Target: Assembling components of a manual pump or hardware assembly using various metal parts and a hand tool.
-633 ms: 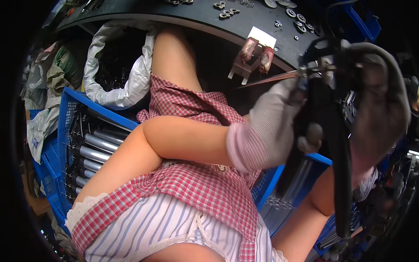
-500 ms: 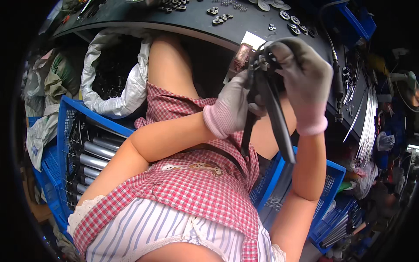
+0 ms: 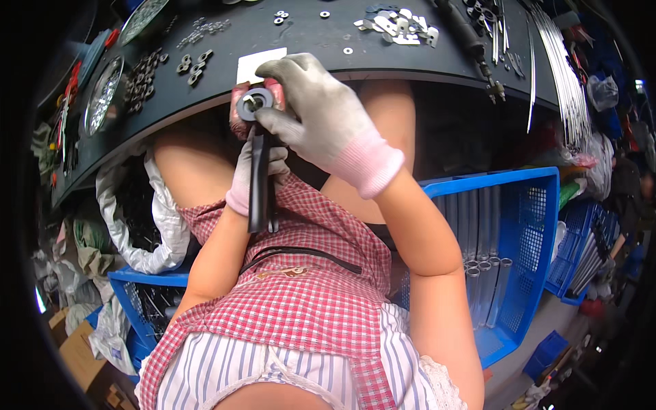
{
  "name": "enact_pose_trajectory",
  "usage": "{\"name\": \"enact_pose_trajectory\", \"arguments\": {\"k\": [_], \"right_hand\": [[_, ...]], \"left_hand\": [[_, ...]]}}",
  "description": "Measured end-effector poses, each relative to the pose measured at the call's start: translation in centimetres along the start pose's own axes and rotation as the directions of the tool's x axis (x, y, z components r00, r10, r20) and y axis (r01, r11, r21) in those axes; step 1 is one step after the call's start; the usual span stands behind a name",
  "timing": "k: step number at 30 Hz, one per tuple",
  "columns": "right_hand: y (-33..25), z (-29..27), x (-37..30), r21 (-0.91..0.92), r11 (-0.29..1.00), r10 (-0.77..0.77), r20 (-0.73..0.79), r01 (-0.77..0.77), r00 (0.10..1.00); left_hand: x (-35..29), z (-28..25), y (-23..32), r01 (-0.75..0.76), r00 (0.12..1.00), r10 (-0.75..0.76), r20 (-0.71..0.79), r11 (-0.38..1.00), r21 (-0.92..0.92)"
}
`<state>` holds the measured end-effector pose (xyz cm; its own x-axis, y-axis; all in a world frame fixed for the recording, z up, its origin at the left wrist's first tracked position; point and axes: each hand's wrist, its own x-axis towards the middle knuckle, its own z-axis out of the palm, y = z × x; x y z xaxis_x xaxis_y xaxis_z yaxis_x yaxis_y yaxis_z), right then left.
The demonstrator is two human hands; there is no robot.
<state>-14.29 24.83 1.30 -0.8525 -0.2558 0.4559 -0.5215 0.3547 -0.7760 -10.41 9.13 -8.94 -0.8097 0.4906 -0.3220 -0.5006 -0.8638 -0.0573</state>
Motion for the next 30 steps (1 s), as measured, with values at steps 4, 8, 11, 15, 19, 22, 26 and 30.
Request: {"name": "enact_pose_trajectory", "arguments": {"k": [4,8,11,15,19,22,26,30], "right_hand": [[4.3,-13.5,-0.2,-0.515,0.645,0.764,0.444,-0.564,0.469],[23.0,-16.6,-5.8,-0.743,0.66,0.741,0.617,-0.115,0.266],[34.1,-11.0,-9.3,-0.669,0.74,0.673,0.738,0.071,-0.051],[41.0,-4.6,0.6,-0.541,0.787,0.557,0.83,0.296,0.034],[42.5,1.6,3.2,-0.439,0.805,0.456,0.888,0.398,0.059],[42.9,2.7,2.6,-0.42,0.805,0.433,0.899,0.42,0.069],[41.8,1.9,0.8,-0.456,0.792,0.453,0.885,0.406,0.11],[39.4,-0.6,-1.0,-0.532,0.76,0.505,0.845,0.373,0.175]], "left_hand": [[-0.7,-1.5,1.5,0.036,0.998,-0.034,-0.05,0.998,0.046],[-0.9,-0.1,1.4,0.123,0.991,-0.119,-0.055,0.989,0.077],[-2.7,-0.2,2.1,0.143,0.947,0.007,-0.322,0.886,0.44],[-3.8,-2.6,1.8,0.057,0.965,0.052,-0.257,0.916,0.398],[-2.6,-2.9,1.0,-0.17,0.978,0.175,-0.114,0.984,0.052],[-2.6,-2.4,0.6,-0.171,0.963,0.215,-0.16,0.953,0.251],[-3.2,-1.4,0.5,-0.079,0.952,0.213,-0.221,0.866,0.494],[-4.2,0.1,0.4,0.054,0.944,0.192,-0.27,0.714,0.698]]}}
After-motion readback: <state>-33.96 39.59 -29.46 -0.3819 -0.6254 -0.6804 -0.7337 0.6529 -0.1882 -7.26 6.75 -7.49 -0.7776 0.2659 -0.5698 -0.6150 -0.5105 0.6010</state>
